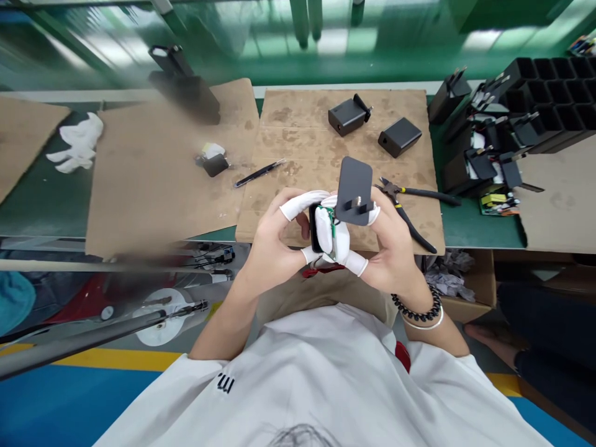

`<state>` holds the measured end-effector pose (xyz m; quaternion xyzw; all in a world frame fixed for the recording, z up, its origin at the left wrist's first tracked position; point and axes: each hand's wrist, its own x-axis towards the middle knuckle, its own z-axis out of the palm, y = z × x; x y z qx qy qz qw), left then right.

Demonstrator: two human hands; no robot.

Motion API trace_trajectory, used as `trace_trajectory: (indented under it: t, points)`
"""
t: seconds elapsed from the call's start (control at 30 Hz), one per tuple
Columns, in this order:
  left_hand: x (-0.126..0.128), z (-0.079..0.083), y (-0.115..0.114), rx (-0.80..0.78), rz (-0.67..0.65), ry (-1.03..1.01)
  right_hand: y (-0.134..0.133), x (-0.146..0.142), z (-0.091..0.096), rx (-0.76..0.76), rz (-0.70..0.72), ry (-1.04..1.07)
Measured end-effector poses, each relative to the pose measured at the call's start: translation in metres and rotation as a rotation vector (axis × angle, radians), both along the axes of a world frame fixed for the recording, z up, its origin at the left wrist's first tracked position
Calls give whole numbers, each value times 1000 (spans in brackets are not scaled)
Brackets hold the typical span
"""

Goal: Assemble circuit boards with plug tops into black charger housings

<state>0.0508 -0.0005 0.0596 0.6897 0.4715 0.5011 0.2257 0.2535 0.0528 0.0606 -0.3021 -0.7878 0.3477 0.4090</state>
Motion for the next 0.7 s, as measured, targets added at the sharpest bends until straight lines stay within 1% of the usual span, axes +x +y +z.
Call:
trace_trajectory:
  t: [0.13,0.27,0.43,0.53,0.7]
  points:
    - [-1,-3,0,25,1,11,4,-1,-3,132,91,88]
    - [-2,-3,-3,27,13,20,6,-4,-2,230,118,117]
    - [-3,0,-5,10,33,62,2,-7,6,305,134,110]
    - [-3,1,-6,21,44,69,-1,-7,9,351,112,93]
    - [-3,-1,-6,14,59,74,-3,-7,8,340,113,101]
